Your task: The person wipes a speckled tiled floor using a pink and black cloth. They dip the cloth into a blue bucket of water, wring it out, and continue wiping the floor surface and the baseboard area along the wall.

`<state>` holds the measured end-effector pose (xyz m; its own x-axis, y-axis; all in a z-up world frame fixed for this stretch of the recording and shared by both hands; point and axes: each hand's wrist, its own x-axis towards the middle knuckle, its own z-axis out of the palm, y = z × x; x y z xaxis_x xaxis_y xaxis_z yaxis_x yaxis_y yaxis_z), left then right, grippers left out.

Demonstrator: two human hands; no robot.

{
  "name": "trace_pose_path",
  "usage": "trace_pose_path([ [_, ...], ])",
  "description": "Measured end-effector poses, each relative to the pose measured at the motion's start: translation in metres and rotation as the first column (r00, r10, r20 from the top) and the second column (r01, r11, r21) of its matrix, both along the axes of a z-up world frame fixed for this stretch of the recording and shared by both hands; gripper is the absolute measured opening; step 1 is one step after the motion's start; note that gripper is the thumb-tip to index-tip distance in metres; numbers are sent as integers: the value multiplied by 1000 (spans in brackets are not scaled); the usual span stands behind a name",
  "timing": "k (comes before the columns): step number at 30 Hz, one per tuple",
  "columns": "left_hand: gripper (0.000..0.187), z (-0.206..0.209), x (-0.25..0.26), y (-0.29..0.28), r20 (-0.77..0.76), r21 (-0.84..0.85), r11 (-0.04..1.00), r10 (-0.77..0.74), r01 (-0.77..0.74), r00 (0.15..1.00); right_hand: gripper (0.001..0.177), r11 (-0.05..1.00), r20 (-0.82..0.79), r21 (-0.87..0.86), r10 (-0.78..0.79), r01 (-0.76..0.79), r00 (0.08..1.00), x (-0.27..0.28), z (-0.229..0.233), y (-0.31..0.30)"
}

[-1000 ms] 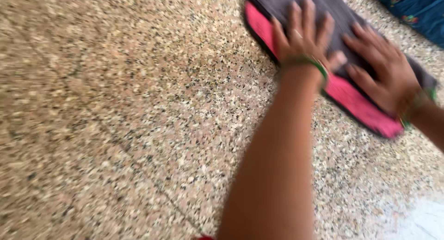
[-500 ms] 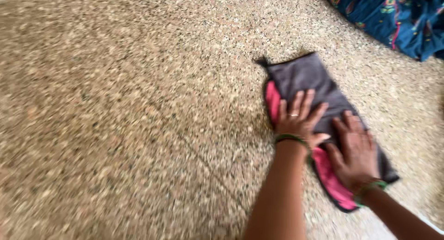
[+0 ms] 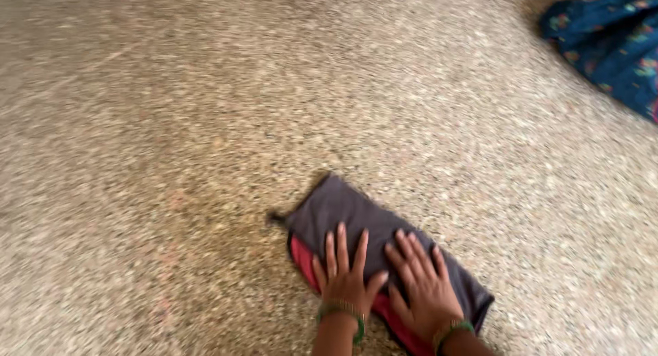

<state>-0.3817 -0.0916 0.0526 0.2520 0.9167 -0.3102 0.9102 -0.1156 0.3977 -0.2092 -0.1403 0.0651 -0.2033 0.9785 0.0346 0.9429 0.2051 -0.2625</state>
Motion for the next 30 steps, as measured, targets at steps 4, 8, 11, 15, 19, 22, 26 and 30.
trace_pose_path([
  [4,93,-10,-24,-68,-150,-91,988,112,-127,982,73,975,-20,164,153,-148,988,-24,-17,-36],
  [8,88,-12,-26,-89,-127,173,975,164,-141,978,72,982,29,109,155,-157,988,-30,-38,-51],
  [11,85,12,-31,-76,-93,-498,858,87,-122,992,74,988,40,20,150,-150,988,-27,-36,-55],
  [15,84,35,-35,-63,-32,-507,857,92,-96,995,75,989,35,-14,149,-148,988,-32,-27,-41],
  [19,82,34,-32,-75,-41,-411,903,119,-125,992,70,982,2,-17,188,-188,982,-35,-19,-43],
  [22,80,34,-33,-68,-11,-483,868,123,-113,992,72,981,10,-62,187,-186,982,-35,-17,-39],
  [26,88,31,-34,-58,50,-438,892,148,-112,988,74,985,18,15,169,-169,985,-39,-15,-32],
  [30,99,9,-24,-36,82,-254,953,194,-168,978,76,992,25,6,126,-126,992,-44,-11,-12],
])
